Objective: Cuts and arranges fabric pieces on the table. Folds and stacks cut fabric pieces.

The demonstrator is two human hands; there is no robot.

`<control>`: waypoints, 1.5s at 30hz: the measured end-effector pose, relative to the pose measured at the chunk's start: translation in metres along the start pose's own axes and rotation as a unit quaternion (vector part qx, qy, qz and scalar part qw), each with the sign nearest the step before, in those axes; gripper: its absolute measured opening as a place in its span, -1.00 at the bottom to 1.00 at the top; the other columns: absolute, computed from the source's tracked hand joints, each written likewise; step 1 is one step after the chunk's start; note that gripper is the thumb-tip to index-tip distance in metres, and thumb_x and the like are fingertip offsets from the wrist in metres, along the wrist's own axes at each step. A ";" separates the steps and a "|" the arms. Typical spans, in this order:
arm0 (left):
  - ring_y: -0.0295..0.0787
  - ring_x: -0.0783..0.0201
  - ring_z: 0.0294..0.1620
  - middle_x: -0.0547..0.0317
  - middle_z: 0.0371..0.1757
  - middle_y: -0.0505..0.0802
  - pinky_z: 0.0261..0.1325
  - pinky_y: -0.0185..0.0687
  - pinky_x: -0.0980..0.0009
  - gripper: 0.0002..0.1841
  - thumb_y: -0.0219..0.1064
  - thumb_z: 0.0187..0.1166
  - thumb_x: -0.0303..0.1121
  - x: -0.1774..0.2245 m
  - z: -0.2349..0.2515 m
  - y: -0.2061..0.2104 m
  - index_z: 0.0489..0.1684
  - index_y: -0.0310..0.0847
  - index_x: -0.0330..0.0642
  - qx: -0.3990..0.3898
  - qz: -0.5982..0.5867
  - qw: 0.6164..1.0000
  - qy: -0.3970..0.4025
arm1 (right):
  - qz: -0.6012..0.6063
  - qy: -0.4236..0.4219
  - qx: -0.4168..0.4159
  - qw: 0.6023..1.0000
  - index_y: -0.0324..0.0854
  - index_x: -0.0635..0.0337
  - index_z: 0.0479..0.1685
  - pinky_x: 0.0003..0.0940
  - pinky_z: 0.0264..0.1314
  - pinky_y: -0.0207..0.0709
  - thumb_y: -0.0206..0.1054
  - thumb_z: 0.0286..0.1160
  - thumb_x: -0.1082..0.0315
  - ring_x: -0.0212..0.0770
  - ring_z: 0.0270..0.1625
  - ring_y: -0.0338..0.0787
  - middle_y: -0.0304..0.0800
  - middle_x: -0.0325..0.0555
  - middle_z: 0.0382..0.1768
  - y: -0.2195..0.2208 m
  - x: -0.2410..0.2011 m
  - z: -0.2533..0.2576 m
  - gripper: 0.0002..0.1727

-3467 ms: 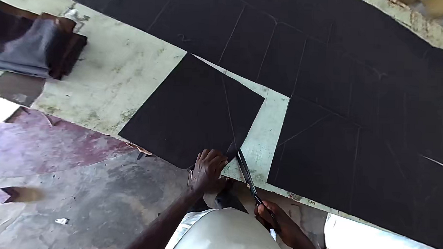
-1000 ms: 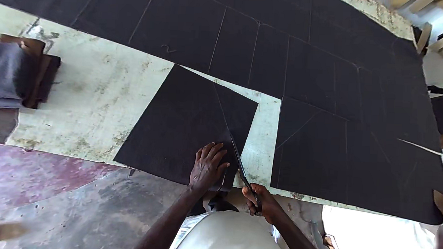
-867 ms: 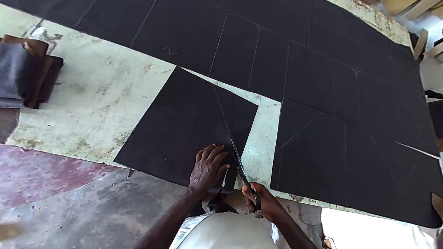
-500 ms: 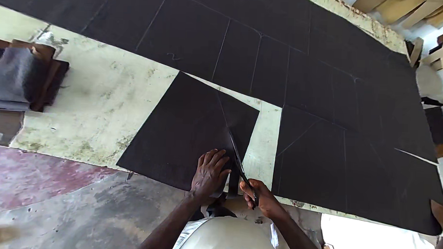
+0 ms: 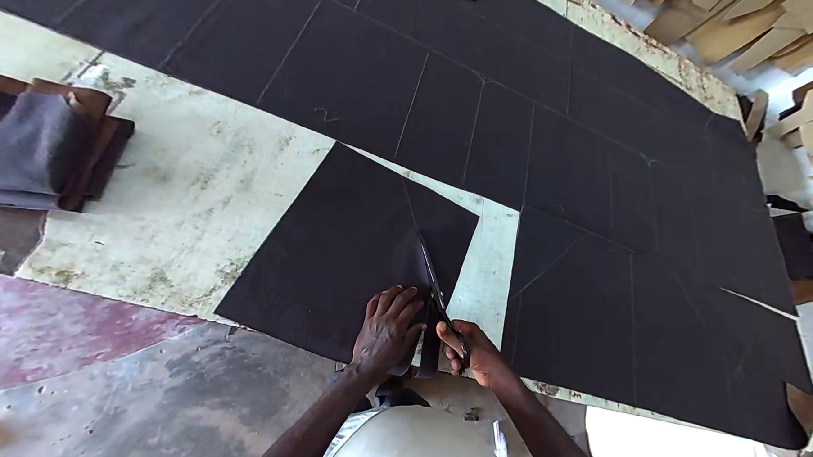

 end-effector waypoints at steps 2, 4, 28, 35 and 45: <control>0.26 0.17 0.76 0.42 0.67 0.54 0.75 0.12 -0.02 -0.54 0.16 0.69 0.18 -0.001 0.001 0.002 0.39 0.69 0.23 -0.002 0.002 1.000 -0.001 | 0.003 0.002 -0.009 1.000 0.52 0.18 -0.12 -0.45 -0.53 0.63 0.41 0.53 -0.17 -0.32 -0.63 0.62 0.55 -0.20 -0.58 -0.002 -0.002 0.001 -0.48; 0.26 0.18 0.77 0.43 0.67 0.55 0.76 0.12 0.00 -0.54 0.16 0.69 0.18 -0.001 0.001 0.003 0.37 0.70 0.24 -0.004 0.005 1.000 -0.004 | -0.002 0.002 -0.014 1.000 0.51 0.18 -0.10 -0.45 -0.49 0.65 0.40 0.55 -0.16 -0.31 -0.61 0.65 0.57 -0.19 -0.56 -0.002 -0.008 0.001 -0.48; 0.35 0.17 0.73 0.42 0.63 0.61 0.73 0.19 -0.01 -0.53 0.08 0.72 0.21 0.001 0.001 0.001 0.32 0.73 0.26 -0.014 0.013 1.000 -0.010 | -0.056 0.003 0.008 0.998 0.47 0.15 -0.07 -0.47 -0.49 0.59 0.33 0.60 -0.18 -0.33 -0.61 0.60 0.54 -0.20 -0.55 0.002 -0.063 0.042 -0.49; 0.36 0.14 0.72 0.41 0.63 0.60 0.71 0.20 -0.03 -0.54 0.06 0.73 0.20 0.001 0.002 0.001 0.34 0.71 0.28 -0.017 0.012 1.000 -0.008 | -0.044 -0.006 0.026 0.999 0.48 0.17 -0.15 -0.45 -0.51 0.58 0.40 0.59 -0.08 -0.33 -0.64 0.58 0.53 -0.20 -0.60 0.004 -0.056 0.048 -0.55; 0.43 0.09 0.68 0.37 0.60 0.64 0.64 0.29 -0.08 -0.55 0.09 0.71 0.20 -0.001 0.003 0.002 0.27 0.74 0.26 0.011 0.008 1.000 0.002 | -0.071 -0.008 0.027 0.997 0.45 0.14 -0.13 -0.44 -0.48 0.59 0.35 0.60 -0.16 -0.34 -0.62 0.58 0.51 -0.24 -0.58 0.012 -0.086 0.064 -0.50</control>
Point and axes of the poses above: each hand's wrist, its own z-axis towards the middle knuckle, its own y-axis out of the palm, x = y × z, the point moved 2 cm from there along z, towards the middle knuckle
